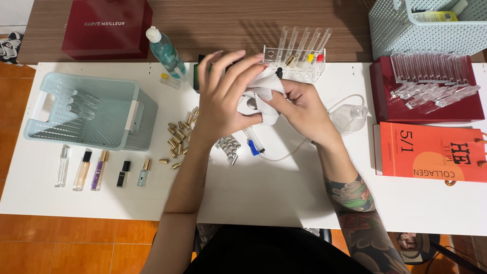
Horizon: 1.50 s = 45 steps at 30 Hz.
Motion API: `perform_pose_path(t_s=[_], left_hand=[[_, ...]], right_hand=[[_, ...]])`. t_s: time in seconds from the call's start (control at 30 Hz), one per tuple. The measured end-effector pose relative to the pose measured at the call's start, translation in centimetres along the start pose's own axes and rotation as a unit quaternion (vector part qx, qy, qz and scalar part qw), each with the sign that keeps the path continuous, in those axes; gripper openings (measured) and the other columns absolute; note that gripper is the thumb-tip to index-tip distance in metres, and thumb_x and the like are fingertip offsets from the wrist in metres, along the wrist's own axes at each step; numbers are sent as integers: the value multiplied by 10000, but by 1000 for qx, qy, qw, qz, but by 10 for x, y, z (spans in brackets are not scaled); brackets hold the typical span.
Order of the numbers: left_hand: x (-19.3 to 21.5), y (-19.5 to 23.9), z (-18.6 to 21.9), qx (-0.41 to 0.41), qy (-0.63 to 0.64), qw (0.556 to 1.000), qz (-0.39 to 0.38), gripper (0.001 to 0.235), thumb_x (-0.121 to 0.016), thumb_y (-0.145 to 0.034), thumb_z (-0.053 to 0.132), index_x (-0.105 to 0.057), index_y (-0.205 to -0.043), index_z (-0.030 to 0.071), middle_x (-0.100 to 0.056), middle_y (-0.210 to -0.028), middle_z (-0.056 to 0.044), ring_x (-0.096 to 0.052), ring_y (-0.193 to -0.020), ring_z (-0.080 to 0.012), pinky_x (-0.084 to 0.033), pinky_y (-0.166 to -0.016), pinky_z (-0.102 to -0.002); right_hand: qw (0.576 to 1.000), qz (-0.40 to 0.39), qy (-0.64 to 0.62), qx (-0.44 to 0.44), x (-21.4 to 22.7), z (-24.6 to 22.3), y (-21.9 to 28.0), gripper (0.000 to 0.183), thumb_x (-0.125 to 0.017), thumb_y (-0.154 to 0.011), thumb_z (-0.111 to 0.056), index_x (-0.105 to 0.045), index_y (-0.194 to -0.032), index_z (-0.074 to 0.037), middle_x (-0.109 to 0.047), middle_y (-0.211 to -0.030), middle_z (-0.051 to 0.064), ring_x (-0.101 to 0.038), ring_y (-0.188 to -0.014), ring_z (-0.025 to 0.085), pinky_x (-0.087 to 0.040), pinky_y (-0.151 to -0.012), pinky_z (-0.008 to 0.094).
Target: Clean and prepare small glass perfume vials using a cloth and syringe.
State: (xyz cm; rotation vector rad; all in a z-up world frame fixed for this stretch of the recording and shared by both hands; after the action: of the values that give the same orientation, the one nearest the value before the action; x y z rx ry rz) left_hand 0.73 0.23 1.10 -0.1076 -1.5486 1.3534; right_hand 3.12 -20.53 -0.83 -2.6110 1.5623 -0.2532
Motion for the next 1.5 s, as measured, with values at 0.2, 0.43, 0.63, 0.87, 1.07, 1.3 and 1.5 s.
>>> perform_pose_path(t_s=[0.2, 0.43, 0.63, 0.87, 1.07, 1.3, 1.5], left_hand=[[4, -3, 0, 48, 6, 998, 32, 859, -955, -684, 388, -591, -1402, 87, -554, -1482, -10, -449, -1426, -249, -311, -1225, -528], [4, -3, 4, 4, -44, 999, 17, 800, -926, -672, 365, -616, -1371, 133, -575, -1467, -17, -446, -1415, -254, -286, -1220, -535], [9, -5, 2, 45, 18, 998, 41, 846, -953, -692, 505, -598, -1335, 85, -560, -1411, -38, -462, -1359, -284, -307, -1158, -556], [7, 0, -2, 21, -26, 999, 13, 796, -940, -706, 435, -619, -1369, 134, -557, -1479, -4, -433, -1426, -252, -296, -1217, -530], [0, 5, -4, 1, -17, 1000, -6, 754, -945, -752, 391, -621, -1382, 131, -569, -1493, 19, -439, -1451, -223, -295, -1247, -521], [10, -1, -5, 38, -43, 997, 51, 835, -953, -684, 494, -628, -1353, 114, -569, -1439, 4, -440, -1404, -247, -285, -1214, -534], [-2, 6, -4, -23, -66, 998, 10, 754, -952, -759, 435, -640, -1384, 150, -580, -1471, 41, -442, -1429, -214, -276, -1250, -522]], right_hand=[[992, -42, 109, 40, 3, -13, 6, 223, -676, -1006, -123, -725, -1166, 25, -734, -984, -2, -589, -911, 31, -524, -803, 233], [999, -1, 22, 25, 3, -4, 6, 231, -638, -1034, -127, -720, -1208, 3, -744, -1041, 4, -618, -946, 38, -538, -832, 246], [988, -54, 142, 33, 2, -13, 6, 224, -702, -989, -133, -743, -1163, 2, -775, -955, 17, -642, -865, 48, -552, -786, 246], [996, -32, 76, 29, 2, -11, 6, 221, -671, -1011, -122, -731, -1183, 5, -756, -998, 8, -620, -908, 37, -538, -809, 242], [994, -26, 101, 36, 1, -2, 5, 228, -657, -1014, -121, -732, -1182, 14, -754, -974, 12, -616, -888, 34, -542, -789, 231], [992, -34, 120, -12, 2, -8, 5, 255, -611, -1017, -150, -723, -1196, -5, -756, -924, -7, -609, -829, 23, -538, -714, 232], [998, -1, 65, 15, 0, 4, 4, 204, -645, -1060, -134, -744, -1162, 12, -727, -943, -2, -584, -863, 33, -511, -746, 236]])
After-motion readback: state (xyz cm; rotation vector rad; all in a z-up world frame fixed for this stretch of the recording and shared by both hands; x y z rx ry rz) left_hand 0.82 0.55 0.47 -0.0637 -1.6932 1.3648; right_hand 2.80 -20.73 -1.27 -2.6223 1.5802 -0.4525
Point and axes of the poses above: each hand's wrist, its own y-axis away from the middle knuckle, its own x-axis out of the back of the hand, z = x × y, the point moved 1 cm from there along -y, towards the middle knuckle
